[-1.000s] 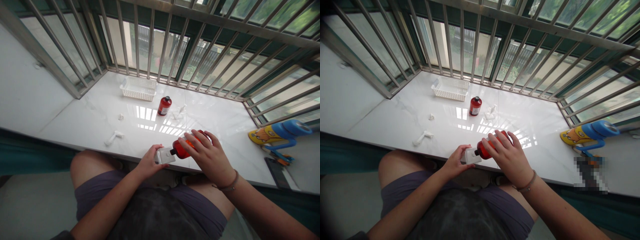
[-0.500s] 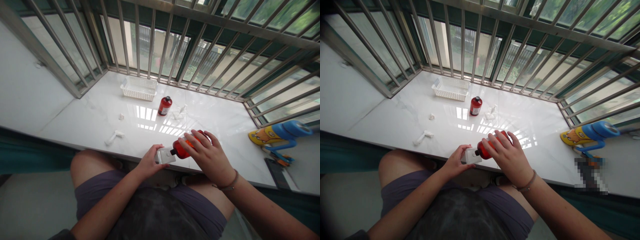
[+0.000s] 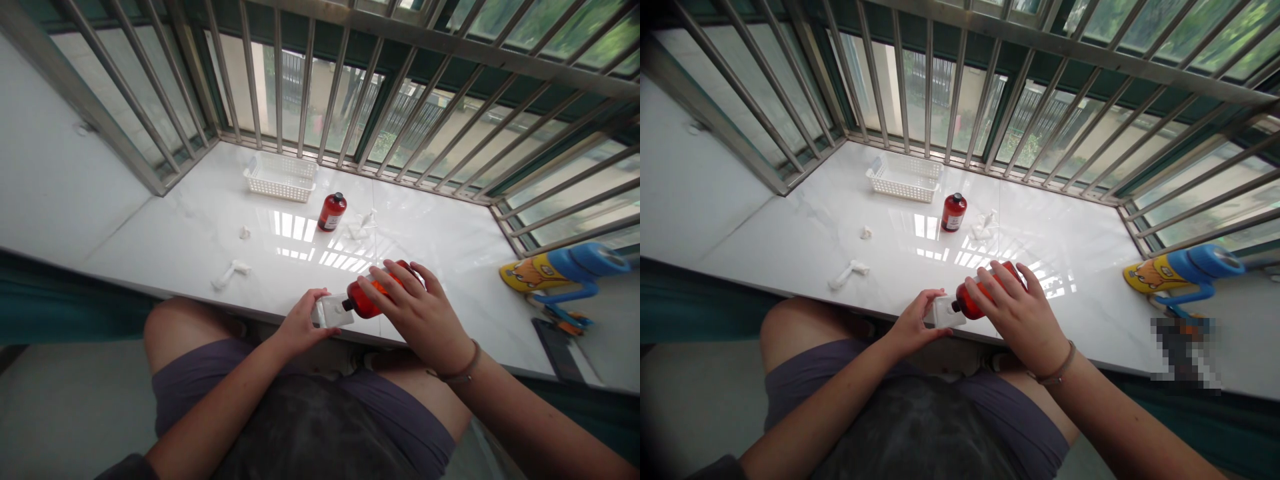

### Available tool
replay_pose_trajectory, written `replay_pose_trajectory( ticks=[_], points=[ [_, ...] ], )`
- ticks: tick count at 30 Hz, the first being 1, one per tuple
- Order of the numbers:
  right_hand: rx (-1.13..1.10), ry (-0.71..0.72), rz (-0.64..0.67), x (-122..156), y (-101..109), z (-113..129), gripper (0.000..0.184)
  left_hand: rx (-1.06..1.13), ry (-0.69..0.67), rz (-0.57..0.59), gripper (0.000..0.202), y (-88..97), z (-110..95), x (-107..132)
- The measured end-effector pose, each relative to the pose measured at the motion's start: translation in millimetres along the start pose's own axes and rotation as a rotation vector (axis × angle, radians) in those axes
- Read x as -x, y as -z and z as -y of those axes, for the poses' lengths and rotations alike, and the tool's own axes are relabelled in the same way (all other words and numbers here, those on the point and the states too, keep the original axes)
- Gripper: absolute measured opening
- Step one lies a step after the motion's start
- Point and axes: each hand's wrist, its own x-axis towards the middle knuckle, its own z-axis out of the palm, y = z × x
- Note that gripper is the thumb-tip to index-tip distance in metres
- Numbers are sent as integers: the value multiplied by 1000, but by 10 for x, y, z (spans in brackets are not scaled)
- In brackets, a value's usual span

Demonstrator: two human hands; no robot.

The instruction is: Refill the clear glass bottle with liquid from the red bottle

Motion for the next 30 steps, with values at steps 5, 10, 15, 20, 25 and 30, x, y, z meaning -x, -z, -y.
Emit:
replay_pose_trajectory(
  ticks=[5,10,15,20,25,30],
  points=[
    [-11,3,8,-5,3,2,51,-8,-1,6,85,4,8,0],
    [-9,8,7,-10,10,1,52,-4,-2,-5,85,3,25,2],
    [10,18,9,-23,21,1,50,10,-6,-8,85,-3,39,5],
    [8,20,3,-26,24,1,51,16,-5,-9,85,-2,42,1],
    [12,22,10,-21,17,-5,52,7,-12,-8,85,2,40,1],
    [4,26,2,-19,13,-7,51,3,-12,-9,85,-1,44,2]
  ],
)
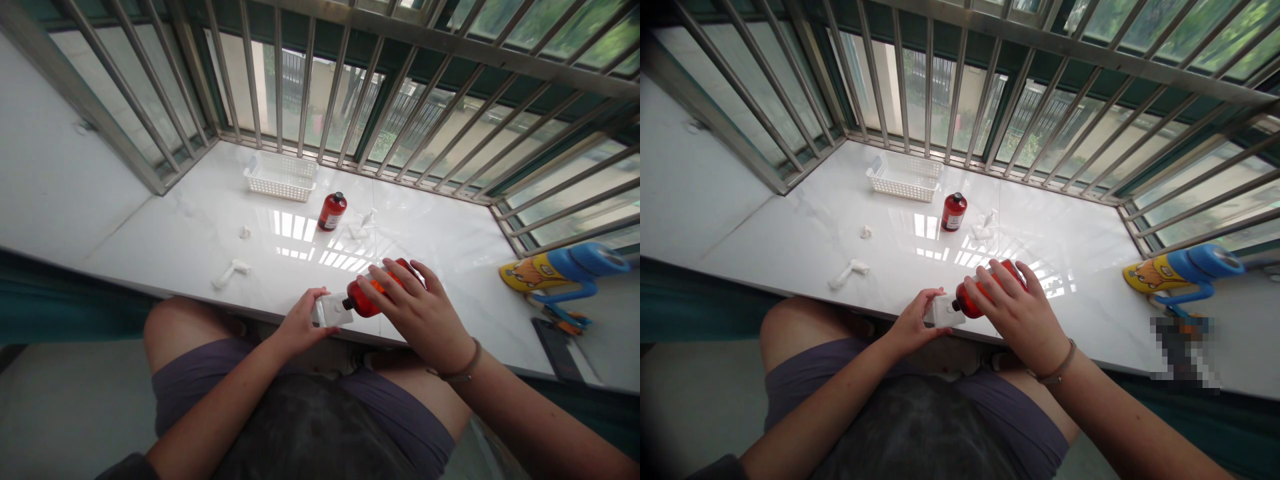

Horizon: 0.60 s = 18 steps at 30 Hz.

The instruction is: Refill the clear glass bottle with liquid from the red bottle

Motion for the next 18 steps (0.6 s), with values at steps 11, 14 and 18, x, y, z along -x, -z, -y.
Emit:
replay_pose_trajectory(
  ticks=[11,14,18],
  points=[
    [-16,-46,32,48,-70,9,53,1,6,2,85,-2,-29,3],
    [-45,-100,47,112,-151,38,56,13,3,-3,85,-7,-30,9],
    [-133,-203,74,231,-284,122,57,42,-9,-5,85,-8,-29,14]
  ],
)
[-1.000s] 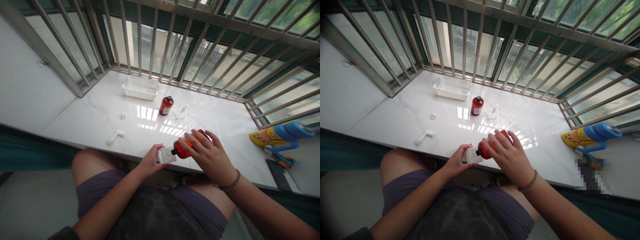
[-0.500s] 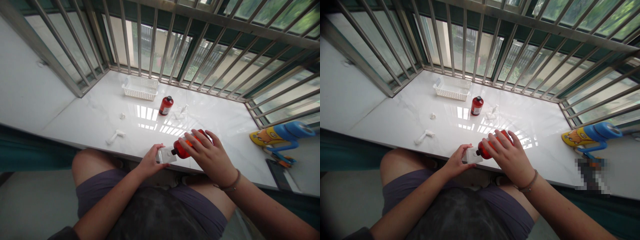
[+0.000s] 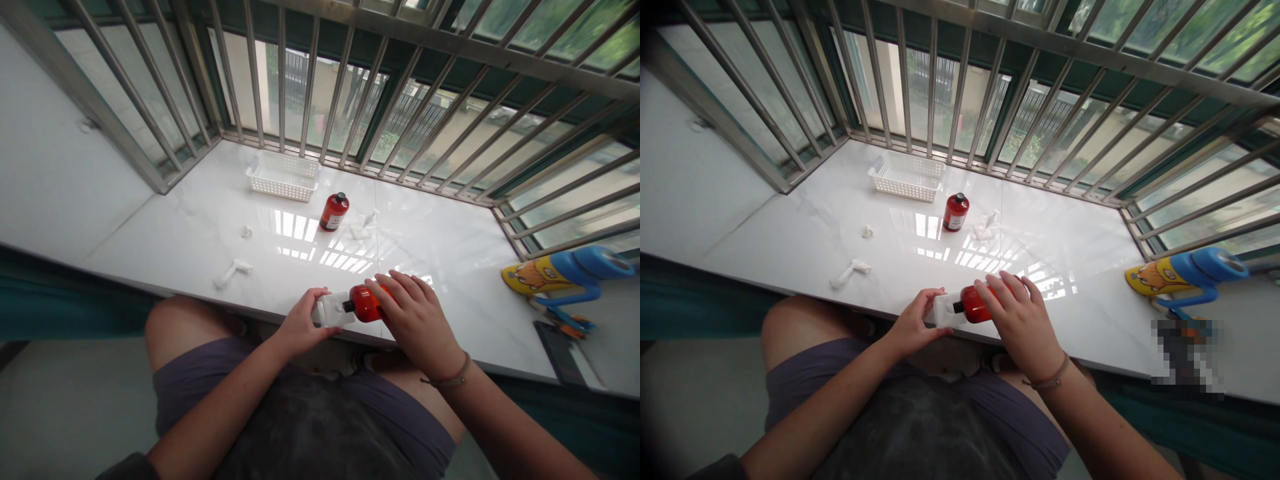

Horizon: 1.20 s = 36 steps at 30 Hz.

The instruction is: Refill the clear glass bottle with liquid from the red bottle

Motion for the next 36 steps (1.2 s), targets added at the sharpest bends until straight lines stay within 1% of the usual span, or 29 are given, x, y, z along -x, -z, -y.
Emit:
replay_pose_trajectory(
  ticks=[5,10,13,16,18,20,23,25,29,31,34,36],
  points=[
    [-163,-153,-28,166,-199,80,62,1,-1,-13,84,18,-54,20],
    [-324,-302,-121,391,-455,141,69,10,15,-7,83,79,-147,50],
    [-488,-450,-188,538,-604,162,71,6,11,-20,80,160,-166,62],
    [-604,-612,-255,645,-693,166,75,-19,17,-51,76,279,-143,73],
    [-639,-669,-295,687,-707,155,76,-29,31,-75,74,372,-117,81],
    [-658,-695,-331,719,-698,133,73,-42,52,-98,73,467,-92,94],
    [-690,-763,-368,783,-682,85,69,-114,85,-143,75,594,-63,120],
    [-738,-856,-375,844,-692,55,73,-169,93,-173,75,660,-49,141],
    [-877,-1041,-375,955,-742,27,89,-220,87,-209,74,746,-38,168],
    [-948,-1077,-366,982,-759,32,92,-247,85,-222,74,779,-51,172],
    [-1079,-1103,-356,990,-755,40,88,-332,76,-246,71,829,-101,172],
    [-1105,-1125,-364,983,-733,34,86,-411,80,-262,69,861,-146,169]
  ],
)
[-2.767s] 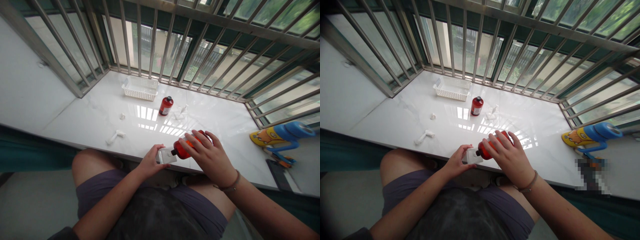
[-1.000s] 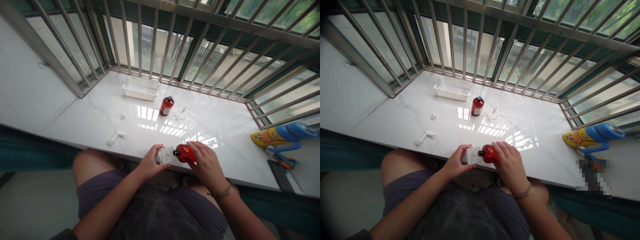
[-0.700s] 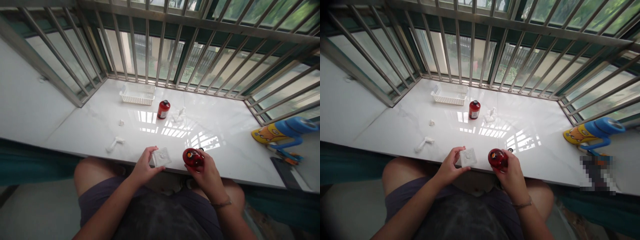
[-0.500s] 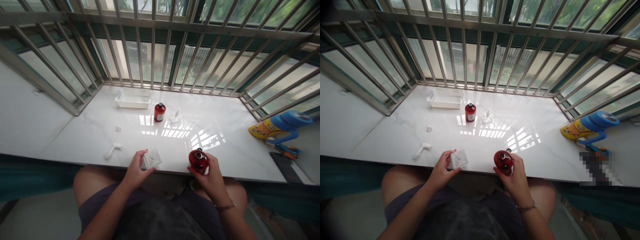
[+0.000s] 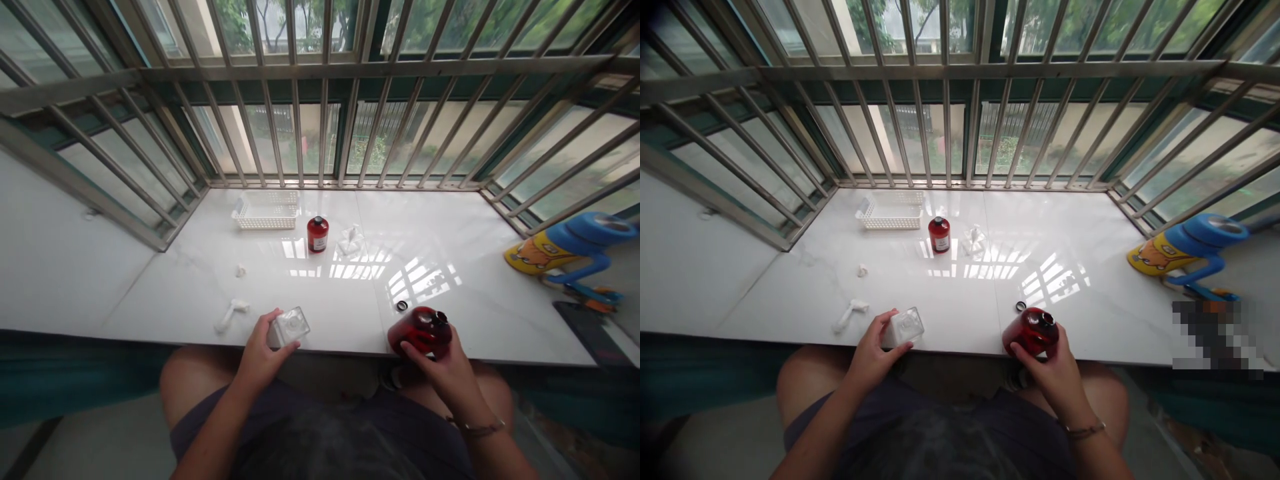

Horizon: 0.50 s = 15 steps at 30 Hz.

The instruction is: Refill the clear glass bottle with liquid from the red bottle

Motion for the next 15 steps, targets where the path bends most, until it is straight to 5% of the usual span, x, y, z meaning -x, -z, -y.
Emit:
replay_pose_trajectory(
  ticks=[5,15],
  points=[
    [93,82,-1,-35,55,69,89,-121,22,-37,68,53,-67,-43],
    [-95,41,63,-84,173,64,78,-137,67,-10,72,-64,-150,-232]
  ],
)
